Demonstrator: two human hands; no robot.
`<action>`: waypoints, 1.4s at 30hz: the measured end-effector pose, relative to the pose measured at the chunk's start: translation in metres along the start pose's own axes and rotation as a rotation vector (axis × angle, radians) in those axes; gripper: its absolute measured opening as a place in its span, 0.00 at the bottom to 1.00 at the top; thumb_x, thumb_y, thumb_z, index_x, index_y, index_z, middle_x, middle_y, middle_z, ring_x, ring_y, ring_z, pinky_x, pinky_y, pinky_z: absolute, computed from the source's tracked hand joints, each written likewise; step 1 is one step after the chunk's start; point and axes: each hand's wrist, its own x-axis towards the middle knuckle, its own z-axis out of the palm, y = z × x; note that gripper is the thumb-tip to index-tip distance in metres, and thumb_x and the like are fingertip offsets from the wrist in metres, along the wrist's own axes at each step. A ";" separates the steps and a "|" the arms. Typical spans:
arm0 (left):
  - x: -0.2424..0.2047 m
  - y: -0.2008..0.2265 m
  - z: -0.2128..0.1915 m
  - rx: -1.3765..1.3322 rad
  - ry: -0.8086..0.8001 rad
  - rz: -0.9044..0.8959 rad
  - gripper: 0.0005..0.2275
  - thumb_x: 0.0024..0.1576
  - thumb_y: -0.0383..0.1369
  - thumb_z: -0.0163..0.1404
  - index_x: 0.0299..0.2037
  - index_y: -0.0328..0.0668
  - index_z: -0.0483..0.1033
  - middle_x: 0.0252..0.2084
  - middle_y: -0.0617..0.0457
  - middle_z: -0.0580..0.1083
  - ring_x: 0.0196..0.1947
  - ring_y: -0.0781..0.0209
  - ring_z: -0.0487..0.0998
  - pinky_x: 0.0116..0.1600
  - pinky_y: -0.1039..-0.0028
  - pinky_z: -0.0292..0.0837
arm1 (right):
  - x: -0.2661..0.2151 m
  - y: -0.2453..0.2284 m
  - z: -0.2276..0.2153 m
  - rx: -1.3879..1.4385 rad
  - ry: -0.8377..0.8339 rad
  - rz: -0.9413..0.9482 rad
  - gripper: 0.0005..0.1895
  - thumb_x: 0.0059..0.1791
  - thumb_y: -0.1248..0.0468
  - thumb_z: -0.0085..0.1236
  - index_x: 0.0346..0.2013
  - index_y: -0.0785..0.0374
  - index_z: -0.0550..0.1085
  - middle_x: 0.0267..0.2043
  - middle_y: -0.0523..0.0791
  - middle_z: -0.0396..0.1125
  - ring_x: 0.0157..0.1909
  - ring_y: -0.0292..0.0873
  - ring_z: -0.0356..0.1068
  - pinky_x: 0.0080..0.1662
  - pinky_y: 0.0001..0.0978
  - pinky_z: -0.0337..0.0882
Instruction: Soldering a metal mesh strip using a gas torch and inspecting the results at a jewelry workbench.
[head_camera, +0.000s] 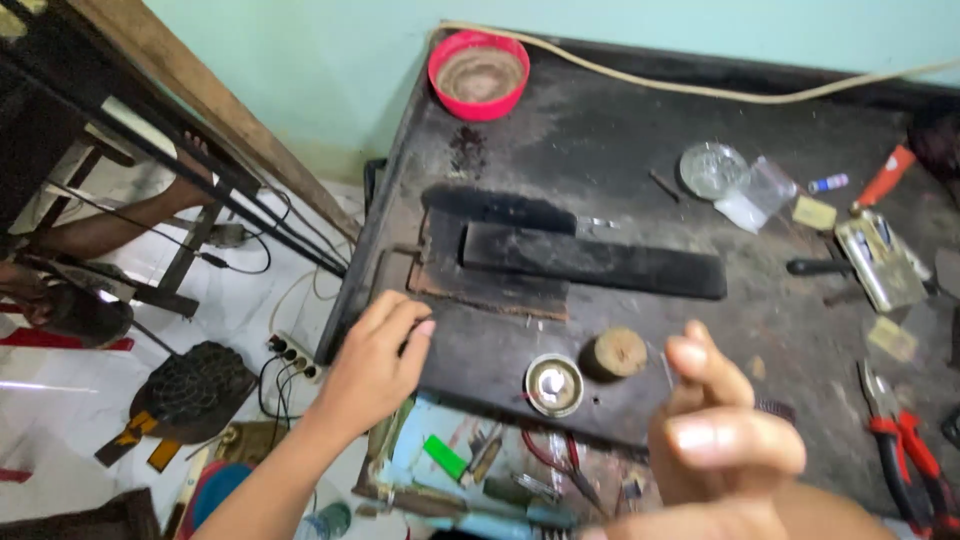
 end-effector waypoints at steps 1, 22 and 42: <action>0.003 0.002 -0.010 -0.037 0.034 -0.054 0.13 0.66 0.35 0.42 0.48 0.33 0.75 0.46 0.48 0.73 0.45 0.53 0.77 0.50 0.65 0.70 | -0.007 0.010 -0.004 0.034 0.008 -0.026 0.26 0.67 0.52 0.35 0.27 0.39 0.73 0.60 0.37 0.55 0.73 0.55 0.58 0.84 0.51 0.50; 0.397 -0.181 0.057 0.924 0.309 0.335 0.16 0.48 0.15 0.55 0.47 0.29 0.79 0.52 0.39 0.72 0.55 0.44 0.68 0.51 0.59 0.76 | -0.084 0.066 -0.075 -0.415 -0.190 0.380 0.08 0.44 0.60 0.64 0.35 0.57 0.76 0.65 0.54 0.59 0.74 0.62 0.58 0.76 0.65 0.55; 0.406 -0.170 0.067 0.910 0.214 0.323 0.15 0.52 0.15 0.53 0.51 0.29 0.79 0.58 0.40 0.70 0.60 0.41 0.63 0.58 0.55 0.73 | -0.084 0.072 -0.073 -0.355 -0.286 0.389 0.08 0.44 0.61 0.65 0.36 0.55 0.77 0.64 0.52 0.61 0.74 0.61 0.58 0.72 0.60 0.60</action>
